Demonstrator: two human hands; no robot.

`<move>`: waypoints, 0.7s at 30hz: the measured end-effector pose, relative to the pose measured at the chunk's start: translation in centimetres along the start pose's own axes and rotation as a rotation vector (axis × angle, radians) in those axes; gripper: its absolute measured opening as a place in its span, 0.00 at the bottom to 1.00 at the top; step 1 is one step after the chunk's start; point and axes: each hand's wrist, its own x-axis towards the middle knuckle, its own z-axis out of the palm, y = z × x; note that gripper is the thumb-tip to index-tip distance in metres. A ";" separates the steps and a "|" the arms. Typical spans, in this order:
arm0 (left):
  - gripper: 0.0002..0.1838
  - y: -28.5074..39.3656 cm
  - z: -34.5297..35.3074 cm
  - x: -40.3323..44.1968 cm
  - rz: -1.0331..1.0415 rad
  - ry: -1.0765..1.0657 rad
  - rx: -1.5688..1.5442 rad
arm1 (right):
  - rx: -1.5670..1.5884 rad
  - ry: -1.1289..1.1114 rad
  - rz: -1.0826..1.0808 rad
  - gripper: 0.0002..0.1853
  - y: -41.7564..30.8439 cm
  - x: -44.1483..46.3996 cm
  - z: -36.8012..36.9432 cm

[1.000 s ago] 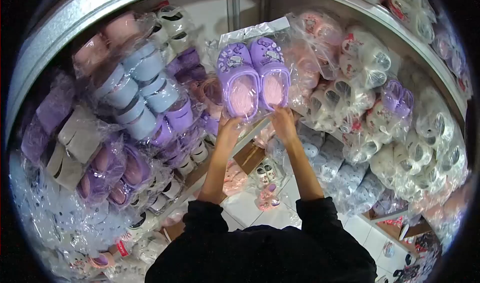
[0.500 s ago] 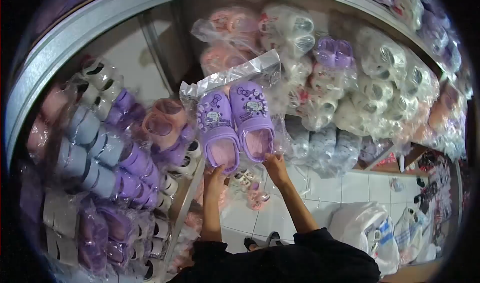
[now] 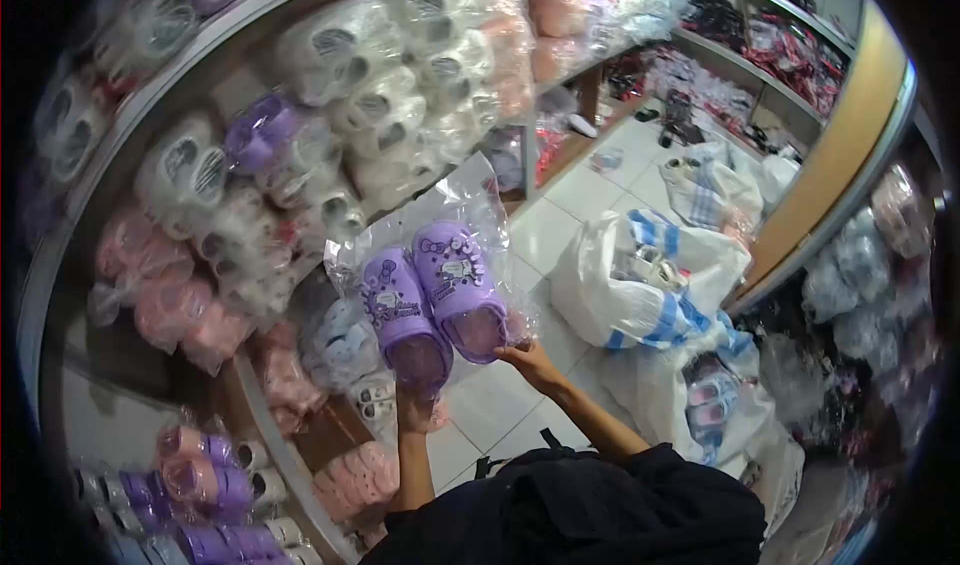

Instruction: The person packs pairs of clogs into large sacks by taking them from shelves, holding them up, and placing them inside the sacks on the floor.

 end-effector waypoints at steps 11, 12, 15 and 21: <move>0.30 11.0 2.2 6.4 -0.625 -0.313 0.156 | 0.170 0.448 -0.245 0.37 -2.0 -5.4 14.3; 0.29 11.9 2.7 7.3 -0.673 -0.418 0.145 | 0.165 0.493 -0.270 0.36 -1.7 -5.4 15.1; 0.29 11.4 0.4 9.7 -0.839 -0.347 0.069 | 0.214 0.674 -0.305 0.32 2.1 -4.6 15.0; 0.28 11.6 2.4 11.7 -0.977 -0.561 0.442 | 0.124 1.090 -0.266 0.25 4.1 -4.2 17.4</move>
